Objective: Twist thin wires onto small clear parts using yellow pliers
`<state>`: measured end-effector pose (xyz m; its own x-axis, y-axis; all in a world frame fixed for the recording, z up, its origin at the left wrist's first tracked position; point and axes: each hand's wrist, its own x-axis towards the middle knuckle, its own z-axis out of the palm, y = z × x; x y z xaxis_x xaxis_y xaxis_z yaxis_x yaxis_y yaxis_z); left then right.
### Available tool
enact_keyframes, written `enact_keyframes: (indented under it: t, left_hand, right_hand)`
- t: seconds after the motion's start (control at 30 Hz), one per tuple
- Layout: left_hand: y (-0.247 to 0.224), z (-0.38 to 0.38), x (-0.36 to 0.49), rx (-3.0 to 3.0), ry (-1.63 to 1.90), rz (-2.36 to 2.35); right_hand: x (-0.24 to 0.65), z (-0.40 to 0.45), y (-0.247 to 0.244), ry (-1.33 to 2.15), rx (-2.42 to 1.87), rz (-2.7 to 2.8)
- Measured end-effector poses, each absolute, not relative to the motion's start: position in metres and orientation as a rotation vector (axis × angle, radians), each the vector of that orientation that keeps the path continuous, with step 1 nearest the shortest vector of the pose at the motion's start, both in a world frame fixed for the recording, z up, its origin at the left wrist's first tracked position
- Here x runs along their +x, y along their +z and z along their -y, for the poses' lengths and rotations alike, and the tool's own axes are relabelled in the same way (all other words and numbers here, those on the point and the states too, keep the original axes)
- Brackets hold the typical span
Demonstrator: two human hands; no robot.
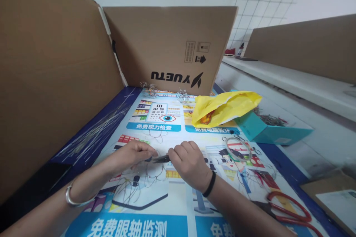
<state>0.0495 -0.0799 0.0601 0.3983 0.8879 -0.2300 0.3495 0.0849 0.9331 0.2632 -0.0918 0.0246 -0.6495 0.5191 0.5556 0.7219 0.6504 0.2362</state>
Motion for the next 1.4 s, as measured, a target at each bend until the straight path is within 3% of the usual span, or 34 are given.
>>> enact_keyframes:
  t: [0.2,0.47,0.87,1.0,1.23,1.4]
  left_hand:
    - [0.067,0.082,0.052,1.347,0.584,-1.185]
    - [0.053,0.093,0.062,0.914,0.89,-0.893]
    - [0.06,0.099,0.07,1.084,0.957,-1.061]
    - [0.059,0.093,0.064,1.37,0.913,-1.09]
    - [0.071,0.097,0.055,1.972,0.7,-0.981]
    - [0.065,0.09,0.054,1.818,0.742,-1.074]
  right_hand:
    - [0.264,0.09,0.022,-0.669,-0.9,2.354]
    - [0.266,0.089,0.022,-0.73,-0.947,2.302]
    - [0.266,0.094,0.025,-0.765,-0.895,2.394]
    - [0.26,0.097,0.032,-0.566,-0.96,2.528]
    - [0.255,0.104,0.051,0.359,-1.105,2.795]
    - [0.254,0.1,0.043,0.058,-1.19,2.717]
